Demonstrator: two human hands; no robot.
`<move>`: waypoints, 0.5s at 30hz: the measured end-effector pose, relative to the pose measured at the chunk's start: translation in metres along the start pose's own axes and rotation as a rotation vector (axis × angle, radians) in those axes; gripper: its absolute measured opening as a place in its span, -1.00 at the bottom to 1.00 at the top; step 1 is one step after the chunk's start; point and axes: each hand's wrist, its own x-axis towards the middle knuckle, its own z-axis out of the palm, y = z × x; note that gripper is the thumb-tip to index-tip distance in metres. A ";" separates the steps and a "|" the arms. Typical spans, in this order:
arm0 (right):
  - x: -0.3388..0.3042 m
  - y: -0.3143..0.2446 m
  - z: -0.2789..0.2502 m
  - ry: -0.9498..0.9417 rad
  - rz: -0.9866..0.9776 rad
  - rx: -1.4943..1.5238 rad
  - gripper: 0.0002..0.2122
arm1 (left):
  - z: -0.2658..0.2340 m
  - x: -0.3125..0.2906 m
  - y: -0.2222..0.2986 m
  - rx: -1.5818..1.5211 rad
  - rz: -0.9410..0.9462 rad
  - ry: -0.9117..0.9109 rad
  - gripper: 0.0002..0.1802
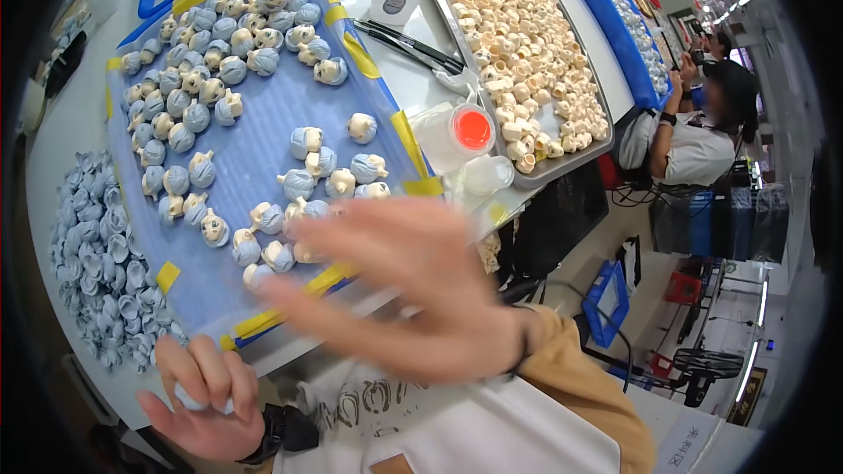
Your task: The person assembles small figurines by applying glue to the base of a head and attaching a hat. They work at a table with trays of parts, picking up a head, applying adhesive, and then placing a hat on top before setting the finished unit aside.
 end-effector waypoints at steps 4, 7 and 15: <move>-0.016 0.110 -0.080 0.066 0.494 -0.307 -0.79 | -0.003 -0.004 -0.006 0.037 -0.155 0.138 -0.64; -0.035 0.159 -0.080 -0.182 0.584 -0.141 -0.81 | 0.004 -0.001 -0.016 0.216 -0.239 -0.016 -0.67; -0.032 0.156 -0.073 -0.197 0.529 -0.127 -0.82 | 0.010 0.001 -0.014 0.296 -0.474 -0.157 -0.60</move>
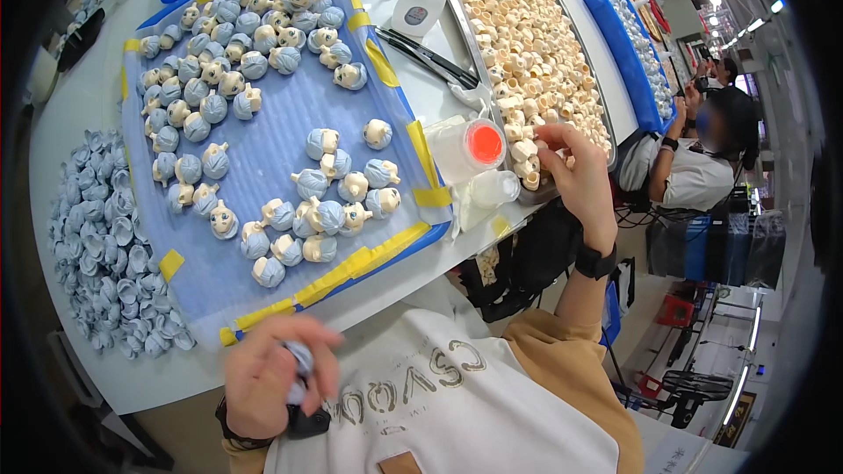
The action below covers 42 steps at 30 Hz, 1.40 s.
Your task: The person assembles small figurines by applying glue to the base of a head and attaching a hat. They work at a table with trays of parts, picking up a head, applying adhesive, and then placing a hat on top before setting the finished unit aside.
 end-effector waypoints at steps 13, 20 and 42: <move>-0.052 -0.156 0.042 -0.145 -0.798 0.659 -0.72 | 0.006 0.004 -0.004 0.218 -0.043 -0.082 -0.71; -0.033 -0.130 0.003 -0.124 -0.690 0.416 -0.70 | 0.003 0.011 -0.013 0.053 0.108 -0.132 -0.59; -0.001 -0.092 0.001 0.128 -0.365 -0.005 -0.78 | 0.005 0.004 -0.005 -0.019 0.110 0.047 -0.48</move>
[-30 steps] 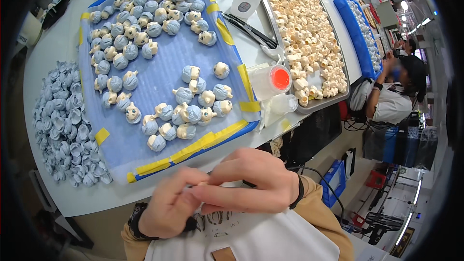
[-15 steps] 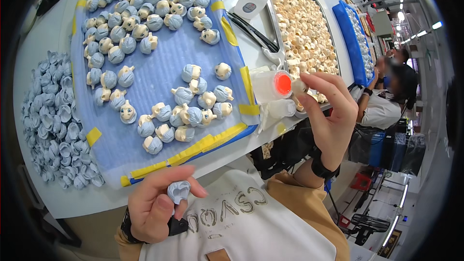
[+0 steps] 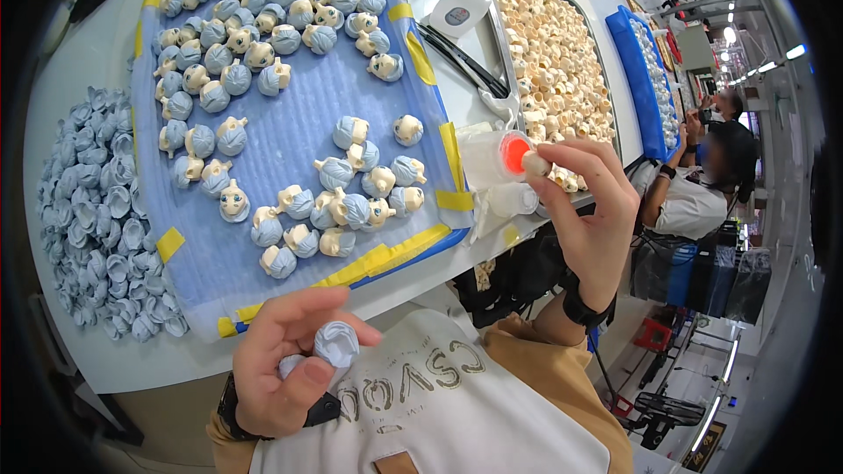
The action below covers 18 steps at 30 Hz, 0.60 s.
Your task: The person assembles small figurines by applying glue to the base of a head and attaching a hat. They work at a table with trays of parts, picking up a head, applying adhesive, and then placing a hat on top before setting the finished unit aside.
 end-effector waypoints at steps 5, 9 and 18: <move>-0.013 0.007 0.003 0.073 0.010 0.023 -0.74 | -0.002 0.000 -0.004 -0.051 -0.001 -0.012 -0.51; -0.018 -0.002 0.009 0.248 0.077 0.161 -0.71 | -0.004 -0.002 -0.005 -0.004 0.011 0.005 -0.53; -0.007 -0.014 0.002 0.164 0.002 0.166 -0.69 | 0.002 0.002 -0.004 -0.051 0.032 0.011 -0.59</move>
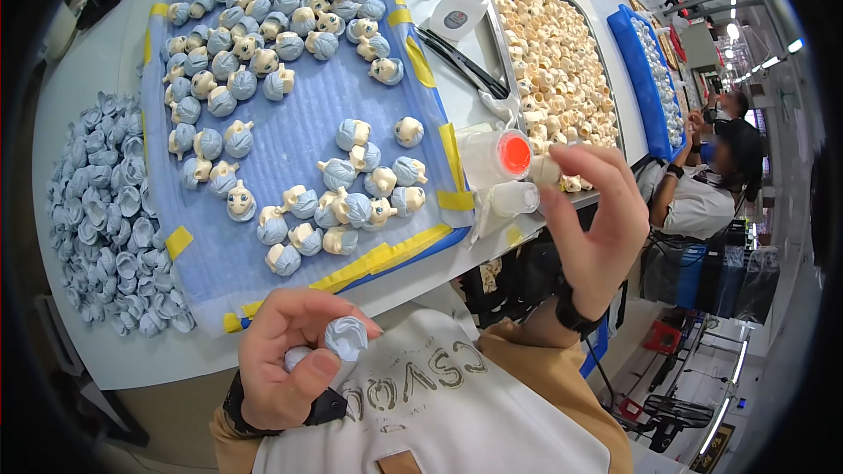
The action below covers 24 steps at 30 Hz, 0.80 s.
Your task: The person assembles small figurines by applying glue to the base of a head and attaching a hat. They work at a table with trays of parts, picking up a head, applying adhesive, and then placing a hat on top before setting the finished unit aside.
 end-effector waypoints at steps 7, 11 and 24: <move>0.017 0.016 -0.008 -0.227 -0.042 -0.161 -0.74 | 0.000 0.001 -0.001 -0.013 -0.003 -0.022 -0.61; 0.019 0.021 -0.007 -0.278 -0.106 -0.201 -0.74 | -0.002 0.001 -0.002 -0.002 -0.001 -0.017 -0.61; 0.009 0.019 -0.009 -0.211 -0.014 -0.142 -0.79 | -0.001 0.002 -0.005 0.024 0.048 0.065 -0.57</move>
